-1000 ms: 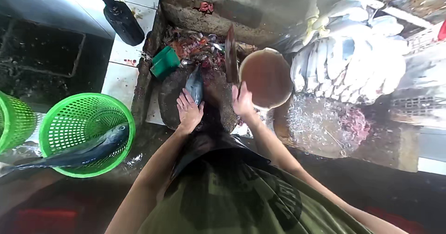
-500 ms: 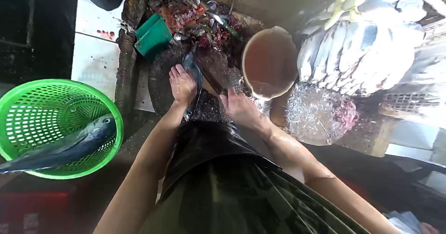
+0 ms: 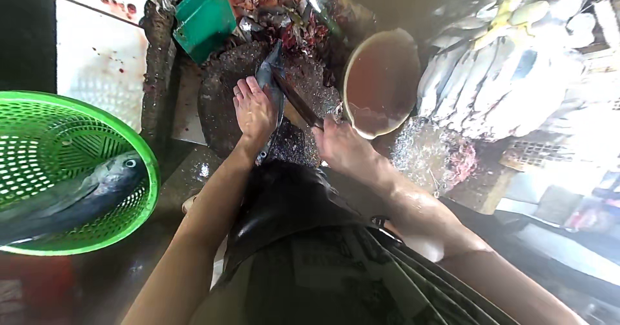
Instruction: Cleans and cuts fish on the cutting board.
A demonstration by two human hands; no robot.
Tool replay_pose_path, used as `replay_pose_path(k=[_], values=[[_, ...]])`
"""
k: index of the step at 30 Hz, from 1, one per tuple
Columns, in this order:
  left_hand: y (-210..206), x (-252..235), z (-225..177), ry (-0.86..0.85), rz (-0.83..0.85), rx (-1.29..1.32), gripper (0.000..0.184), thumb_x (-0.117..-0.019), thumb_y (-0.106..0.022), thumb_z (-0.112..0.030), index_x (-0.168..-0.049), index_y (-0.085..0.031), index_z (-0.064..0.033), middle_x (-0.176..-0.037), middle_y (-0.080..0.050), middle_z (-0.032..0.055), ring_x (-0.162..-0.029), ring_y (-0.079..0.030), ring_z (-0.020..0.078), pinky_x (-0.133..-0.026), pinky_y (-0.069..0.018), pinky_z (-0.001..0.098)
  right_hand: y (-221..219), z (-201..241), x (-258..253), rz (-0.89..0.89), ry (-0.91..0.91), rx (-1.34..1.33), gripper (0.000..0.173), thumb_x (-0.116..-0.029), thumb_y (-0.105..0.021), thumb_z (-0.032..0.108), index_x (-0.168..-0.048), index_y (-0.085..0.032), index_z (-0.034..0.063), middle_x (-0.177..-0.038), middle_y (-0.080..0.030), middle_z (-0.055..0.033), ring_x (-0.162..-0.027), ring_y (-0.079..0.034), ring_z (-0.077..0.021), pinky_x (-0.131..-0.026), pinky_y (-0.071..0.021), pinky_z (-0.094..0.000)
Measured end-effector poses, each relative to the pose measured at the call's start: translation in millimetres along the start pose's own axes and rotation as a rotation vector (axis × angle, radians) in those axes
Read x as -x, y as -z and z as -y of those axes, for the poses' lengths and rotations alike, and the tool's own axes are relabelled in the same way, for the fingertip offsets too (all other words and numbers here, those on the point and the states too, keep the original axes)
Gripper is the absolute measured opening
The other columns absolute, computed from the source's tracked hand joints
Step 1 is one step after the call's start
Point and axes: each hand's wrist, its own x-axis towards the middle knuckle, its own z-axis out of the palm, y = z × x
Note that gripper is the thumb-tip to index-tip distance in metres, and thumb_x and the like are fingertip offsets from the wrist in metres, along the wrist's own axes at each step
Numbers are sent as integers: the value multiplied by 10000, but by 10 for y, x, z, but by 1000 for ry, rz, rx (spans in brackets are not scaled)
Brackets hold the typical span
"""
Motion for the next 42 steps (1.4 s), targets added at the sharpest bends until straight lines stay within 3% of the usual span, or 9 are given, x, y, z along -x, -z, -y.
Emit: replay_pose_path(k=[3,7,12,14,17,20,25,30,42], values=[[-32,-24,-18,23,-8,-39,536,-1089,-352,-429,-1387,-504,-10,-1384,-533,256,-1302,-531,422,-1023,-485,538,-337,270,-751,-88,-20,-146,554,-1101,-312,463,-1387,-468,15,-1049,-698,-209,-957,-728,-398,-780,-606,-565],[-74,-5,-41,34,-50,-45,538,-1086,-318,-446,-1383,-504,-38,-1364,-536,232,-1302,-520,407,-1028,-472,533,-531,307,-1224,-234,47,-285,503,-1099,-346,476,-1344,-499,64,-964,-717,-145,-921,-745,-335,-767,-616,-506],[-75,7,-6,20,-80,-3,531,-1083,-356,-429,-1346,-516,4,-1347,-555,264,-1281,-545,425,-1011,-484,552,-139,92,-627,-51,66,-187,540,-1098,-320,522,-1278,-539,62,-1011,-677,-164,-940,-715,-350,-759,-601,-543],[-106,4,-9,30,-94,-44,550,-1083,-310,-447,-1356,-511,-14,-1355,-552,246,-1286,-543,412,-1003,-484,537,-354,-8,-544,-36,17,-149,557,-1097,-304,520,-1295,-524,49,-965,-692,-173,-901,-728,-370,-730,-604,-552],[-120,6,-16,23,-89,-42,563,-1086,-286,-454,-1372,-492,-15,-1383,-531,254,-1319,-514,419,-1033,-462,555,-876,45,-843,-140,-53,-287,553,-1090,-341,505,-1394,-477,63,-947,-722,-179,-890,-744,-378,-753,-610,-561],[-86,-20,7,8,-72,17,584,-1085,-306,-452,-1393,-486,10,-1400,-525,274,-1333,-507,430,-1055,-453,561,-665,71,-726,-133,-23,-289,558,-1092,-329,522,-1418,-461,89,-963,-718,-177,-904,-740,-377,-761,-607,-566],[69,299,140,44,15,93,570,-1059,-414,-375,-1430,-451,55,-1426,-508,314,-1333,-505,477,-1042,-442,642,-445,-111,187,-258,69,-139,498,-1095,-326,529,-1311,-481,107,-722,-629,-124,-647,-693,-347,-534,-565,-535],[-137,396,145,52,-93,2,550,-1073,-283,-393,-1414,-477,-8,-1403,-541,256,-1320,-527,426,-1010,-449,614,-546,-201,248,-135,55,0,545,-1097,-324,495,-1336,-508,42,-873,-691,-171,-825,-730,-394,-667,-597,-561],[-126,333,123,80,-59,-14,518,-1089,-298,-399,-1390,-490,-24,-1386,-549,238,-1308,-528,419,-1014,-440,603,-318,-197,331,-92,26,64,519,-1095,-333,514,-1236,-544,62,-809,-664,-159,-765,-715,-387,-598,-575,-558]])
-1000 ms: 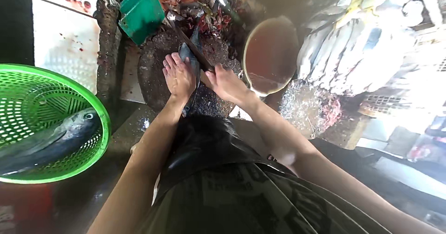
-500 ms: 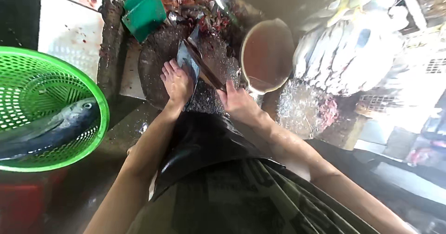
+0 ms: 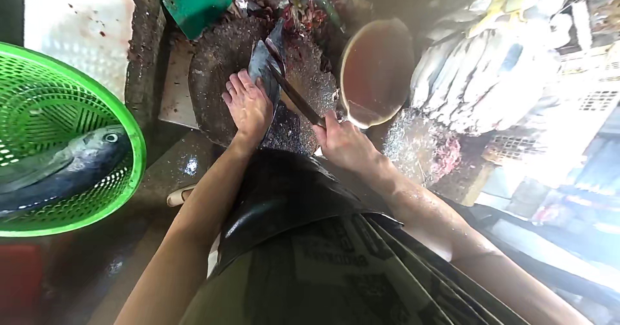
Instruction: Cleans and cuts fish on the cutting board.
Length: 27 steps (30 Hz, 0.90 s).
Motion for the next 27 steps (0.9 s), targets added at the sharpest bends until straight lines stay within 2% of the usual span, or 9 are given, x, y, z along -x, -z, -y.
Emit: replay_pose_path(k=[6,9,11,13,19,21,24,25,27], values=[[61,16,-19,-11,7,29,490,-1080,-333,-390,-1371,-505,-35,-1373,-550,247,-1294,-530,434,-988,-428,637,238,208,-174,124,-31,36,518,-1099,-330,496,-1261,-510,38,-907,-673,-182,-853,-718,-400,-667,-589,-570],[39,-56,-47,2,34,-8,498,-1088,-309,-401,-1384,-505,-52,-1388,-544,222,-1325,-511,417,-1001,-411,659,-179,473,-906,31,-64,-111,538,-1099,-342,472,-1362,-477,22,-962,-707,-189,-902,-736,-391,-745,-604,-562],[-1,19,-56,13,41,-10,491,-1085,-295,-406,-1380,-508,-76,-1400,-540,195,-1353,-490,392,-1024,-391,660,-530,515,-1202,-82,-52,-209,505,-1091,-368,453,-1366,-481,45,-922,-718,-162,-866,-748,-361,-726,-613,-533],[-10,-27,-64,14,-1,-13,483,-1084,-288,-427,-1357,-505,-93,-1386,-543,183,-1347,-498,375,-1015,-407,651,-560,517,-1303,-137,-17,-254,490,-1089,-371,456,-1367,-473,66,-880,-714,-139,-823,-749,-341,-697,-616,-516],[-24,-7,-33,3,-54,-17,503,-1084,-325,-419,-1360,-519,-46,-1373,-576,210,-1311,-540,399,-981,-439,649,-103,247,-812,33,44,-227,542,-1092,-349,532,-1338,-512,77,-945,-696,-166,-881,-728,-368,-736,-601,-560],[-40,10,-47,6,-53,-21,510,-1084,-312,-421,-1366,-515,-48,-1388,-565,206,-1325,-530,387,-997,-432,635,-258,177,-691,41,-6,-193,544,-1091,-349,525,-1310,-526,60,-936,-701,-179,-890,-730,-384,-736,-600,-568],[-66,-3,-34,1,-60,-23,514,-1084,-276,-433,-1344,-510,-56,-1392,-557,191,-1344,-511,372,-1023,-413,629,-884,219,-879,-61,-71,-292,578,-1082,-349,511,-1391,-495,45,-934,-724,-185,-896,-742,-383,-767,-606,-561],[-99,75,-43,0,-51,-20,520,-1085,-274,-438,-1345,-511,-55,-1394,-556,191,-1346,-507,376,-1020,-412,630,-962,194,-831,-63,-81,-316,585,-1081,-345,520,-1407,-485,55,-932,-725,-179,-890,-743,-378,-766,-607,-560],[-57,-42,-55,4,-76,1,539,-1085,-274,-454,-1362,-508,-55,-1413,-537,212,-1355,-498,397,-1021,-416,650,-744,229,-878,-75,-37,-322,593,-1084,-338,538,-1413,-478,65,-943,-720,-179,-892,-740,-379,-766,-605,-565]])
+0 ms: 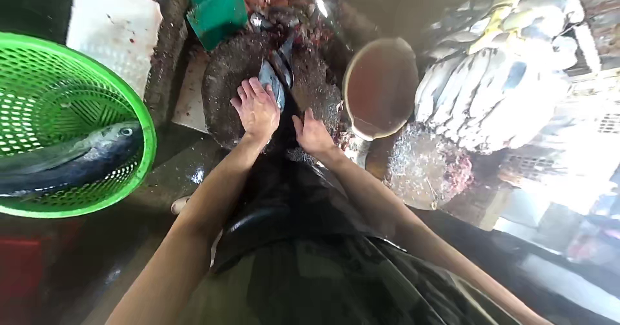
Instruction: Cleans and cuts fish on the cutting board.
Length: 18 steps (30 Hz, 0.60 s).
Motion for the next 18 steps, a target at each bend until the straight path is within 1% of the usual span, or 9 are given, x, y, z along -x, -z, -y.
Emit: replay_pose_path(k=[2,3,5,6,8,9,12,16,18], values=[[88,199,77,-7,41,55,554,-1072,-342,-447,-1426,-504,-52,-1476,-476,257,-1386,-452,446,-1046,-406,667,149,-3,324,5,13,-18,595,-1083,-350,551,-1390,-504,65,-940,-717,-175,-884,-738,-370,-765,-605,-559],[168,289,99,-27,23,80,527,-1063,-394,-432,-1419,-520,-65,-1467,-483,253,-1377,-456,447,-1042,-424,656,231,-20,467,-27,24,-34,587,-1084,-351,552,-1369,-516,66,-911,-711,-163,-858,-737,-357,-749,-607,-547],[304,249,48,-115,-42,90,454,-1019,-492,-382,-1332,-562,-61,-1403,-531,242,-1333,-495,438,-1003,-446,634,422,-77,568,-122,57,-58,569,-1082,-356,547,-1304,-543,57,-858,-697,-153,-807,-731,-344,-712,-603,-538],[328,314,31,-138,-15,67,485,-987,-544,-394,-1326,-564,-48,-1398,-536,248,-1331,-497,445,-998,-440,644,456,-140,679,-123,46,-64,565,-1079,-359,554,-1269,-552,58,-840,-688,-148,-793,-726,-340,-699,-597,-538],[324,368,8,-151,42,-5,572,-936,-608,-413,-1373,-553,-47,-1441,-515,246,-1353,-482,448,-999,-432,660,487,-245,823,-109,37,-60,563,-1078,-355,556,-1230,-564,56,-836,-682,-141,-794,-723,-333,-697,-591,-536],[299,320,14,-153,32,-31,558,-923,-614,-419,-1360,-578,-73,-1442,-531,219,-1352,-494,426,-1001,-433,651,502,-269,832,-104,41,-50,561,-1078,-358,550,-1237,-564,54,-853,-690,-145,-815,-727,-336,-711,-593,-540],[244,222,53,-179,-38,-80,380,-953,-548,-360,-1203,-662,-97,-1346,-628,159,-1310,-555,374,-1002,-423,643,539,-310,861,-50,54,-29,531,-1075,-387,524,-1246,-567,54,-899,-696,-155,-870,-725,-346,-748,-590,-554],[224,306,171,-293,-215,-9,270,-981,-523,-330,-1067,-661,-114,-1176,-686,133,-1187,-624,336,-964,-440,580,587,-282,926,5,90,12,494,-1077,-401,511,-1205,-580,69,-873,-687,-136,-838,-723,-330,-719,-589,-539],[193,423,243,-395,-298,77,208,-989,-558,-294,-1045,-665,-125,-1119,-694,119,-1133,-642,323,-946,-460,551,630,-200,954,52,81,53,505,-1088,-378,514,-1245,-561,70,-905,-689,-149,-877,-723,-342,-743,-588,-536]])
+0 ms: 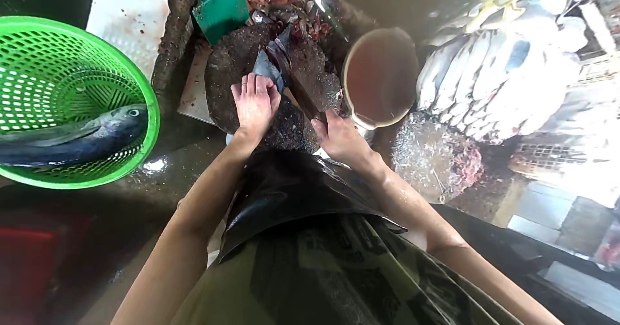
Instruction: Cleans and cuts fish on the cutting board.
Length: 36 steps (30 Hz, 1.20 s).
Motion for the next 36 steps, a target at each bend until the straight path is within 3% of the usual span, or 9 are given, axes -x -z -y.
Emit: replay_pose_path(k=[6,9,12,14,18,24,30,34,36], values=[[5,287,85,-114,-99,193,185,-1018,-580,-286,-1055,-672,-131,-1093,-696,103,-1083,-639,296,-907,-470,488,33,189,-87,53,3,137,512,-1096,-339,511,-1261,-533,67,-933,-683,-157,-916,-723,-356,-730,-592,-526],[51,172,98,123,-5,316,382,-1036,-474,-354,-1222,-636,-63,-1202,-659,160,-1168,-600,332,-950,-482,515,95,267,-107,90,-27,175,502,-1100,-334,504,-1270,-525,73,-975,-681,-170,-966,-715,-367,-754,-589,-535],[4,-119,-20,493,217,172,545,-1049,-429,-430,-1441,-501,-59,-1435,-522,232,-1367,-471,415,-1060,-432,591,164,344,-97,122,-33,207,501,-1103,-330,492,-1271,-519,59,-964,-680,-165,-952,-719,-362,-757,-592,-531],[-90,-219,-89,544,322,75,582,-1049,-410,-439,-1427,-482,-3,-1479,-484,265,-1413,-424,452,-1074,-384,666,203,398,-87,123,-34,223,509,-1105,-333,482,-1272,-522,40,-965,-680,-172,-950,-721,-363,-760,-594,-529],[-232,-196,-111,483,298,-39,536,-1052,-372,-413,-1351,-511,10,-1412,-529,253,-1370,-465,445,-1009,-407,675,174,519,-188,103,-49,299,510,-1105,-310,464,-1283,-484,19,-940,-674,-184,-913,-724,-387,-710,-597,-547],[-316,-229,-108,536,290,-67,557,-1077,-303,-469,-1366,-523,-47,-1431,-542,197,-1380,-476,386,-1054,-394,646,-361,582,-1199,-17,25,97,493,-1102,-356,424,-1419,-414,52,-1005,-708,-184,-939,-740,-377,-774,-611,-552],[-315,-208,-107,537,261,-34,526,-1076,-324,-448,-1328,-519,-30,-1395,-548,220,-1361,-485,406,-1036,-404,647,124,524,-730,143,28,202,453,-1107,-345,432,-1298,-482,45,-989,-676,-175,-929,-721,-371,-749,-598,-551],[-358,-152,-156,509,254,-101,491,-1076,-287,-429,-1291,-527,-58,-1348,-560,186,-1333,-492,390,-1011,-417,622,-653,120,-990,-1,-51,73,552,-1091,-360,462,-1424,-449,31,-952,-719,-201,-893,-744,-392,-766,-611,-561],[-381,-238,-142,522,234,-85,499,-1081,-274,-429,-1303,-522,-56,-1363,-554,190,-1338,-489,395,-1016,-415,633,-602,129,-1110,-24,-31,58,551,-1089,-352,483,-1412,-459,49,-952,-719,-192,-887,-745,-387,-757,-613,-557]])
